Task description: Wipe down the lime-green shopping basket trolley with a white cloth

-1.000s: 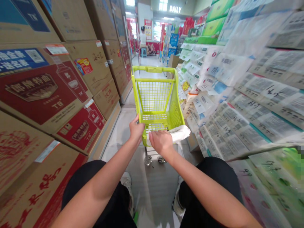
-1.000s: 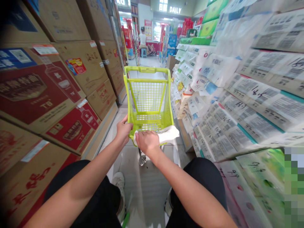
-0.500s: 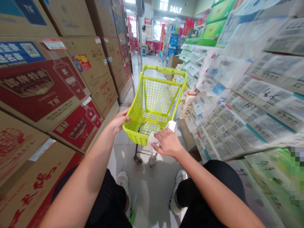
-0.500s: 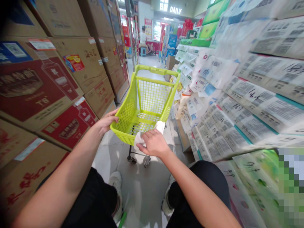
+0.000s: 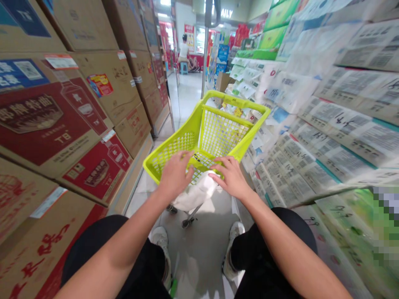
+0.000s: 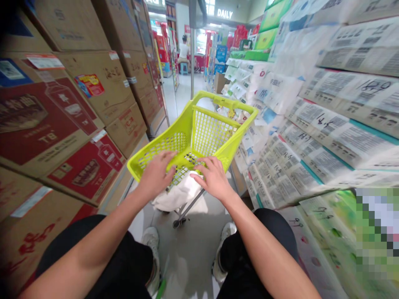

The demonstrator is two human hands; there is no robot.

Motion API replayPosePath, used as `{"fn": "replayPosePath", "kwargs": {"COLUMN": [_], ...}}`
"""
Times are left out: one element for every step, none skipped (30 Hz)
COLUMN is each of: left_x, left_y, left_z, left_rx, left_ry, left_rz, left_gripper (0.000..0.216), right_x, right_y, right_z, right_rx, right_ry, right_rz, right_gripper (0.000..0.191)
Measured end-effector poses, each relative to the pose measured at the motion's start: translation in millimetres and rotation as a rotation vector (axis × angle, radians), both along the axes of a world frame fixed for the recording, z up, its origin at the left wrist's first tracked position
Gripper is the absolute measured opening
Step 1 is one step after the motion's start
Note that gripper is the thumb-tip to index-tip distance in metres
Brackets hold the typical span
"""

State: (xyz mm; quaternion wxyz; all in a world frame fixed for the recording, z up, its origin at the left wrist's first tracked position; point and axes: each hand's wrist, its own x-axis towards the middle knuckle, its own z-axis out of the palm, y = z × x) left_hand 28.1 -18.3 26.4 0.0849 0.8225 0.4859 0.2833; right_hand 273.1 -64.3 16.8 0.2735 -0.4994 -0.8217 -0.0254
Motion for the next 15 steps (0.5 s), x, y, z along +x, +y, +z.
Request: {"fn": "replayPosePath", "kwargs": {"left_x": [9.6,16.1,19.2,19.4,17.1,13.0,8.1,3.2,-0.9,-3.7,-4.8,-4.0,-1.5,2.3,7.0], "left_y": [-12.0,-21.0,-27.2,-31.0,-33.0,-34.0,-34.9,-36.2,-38.5,-42.1,-47.0,-53.1,-59.9,-67.0,-73.5], "left_z": [0.1,0.9,2.5,5.1,8.6,12.7,17.1,21.5,25.3,28.1,29.9,30.4,29.9,28.5,26.8], "left_rx": [-0.112,-0.223,-0.298,-0.346,-0.361,-0.352,-0.339,-0.334,-0.341,-0.353,-0.372,-0.389,-0.398,-0.401,-0.397], "left_ry": [0.001,0.01,0.035,0.074,0.12,0.165,0.204,0.232,0.255,0.279,0.314,0.36,0.411,0.459,0.497], "left_rz": [-0.14,-0.244,-0.295,-0.306,-0.283,-0.247,-0.219,-0.207,-0.216,-0.237,-0.267,-0.297,-0.321,-0.334,-0.336], "left_gripper": [0.052,0.05,0.05,0.052,0.055,0.058,0.062,0.064,0.065,0.065,0.063,0.059,0.053,0.046,0.04], "right_x": [-0.7,-1.4,-1.6,-0.9,1.0,4.2,8.6,14.0,19.9,25.9,31.5,36.5,40.6,44.1,47.1], "right_y": [-0.5,-0.8,-0.6,0.4,2.0,4.4,7.2,10.1,12.8,14.8,16.0,16.3,15.8,14.8,13.5], "right_z": [3.1,6.0,8.7,11.0,12.8,14.3,15.5,16.4,17.1,17.7,18.2,18.6,19.2,19.8,20.7], "right_rx": [-0.028,-0.049,-0.06,-0.056,-0.036,-0.004,0.035,0.073,0.11,0.143,0.169,0.193,0.214,0.232,0.242], "right_ry": [0.019,0.042,0.067,0.092,0.117,0.142,0.163,0.179,0.19,0.194,0.191,0.184,0.176,0.17,0.17], "right_rz": [0.033,0.055,0.062,0.052,0.024,-0.017,-0.068,-0.123,-0.18,-0.229,-0.266,-0.293,-0.311,-0.32,-0.319], "right_gripper": [0.031,0.031,0.032,0.033,0.033,0.032,0.032,0.031,0.03,0.029,0.028,0.026,0.025,0.025,0.024]}}
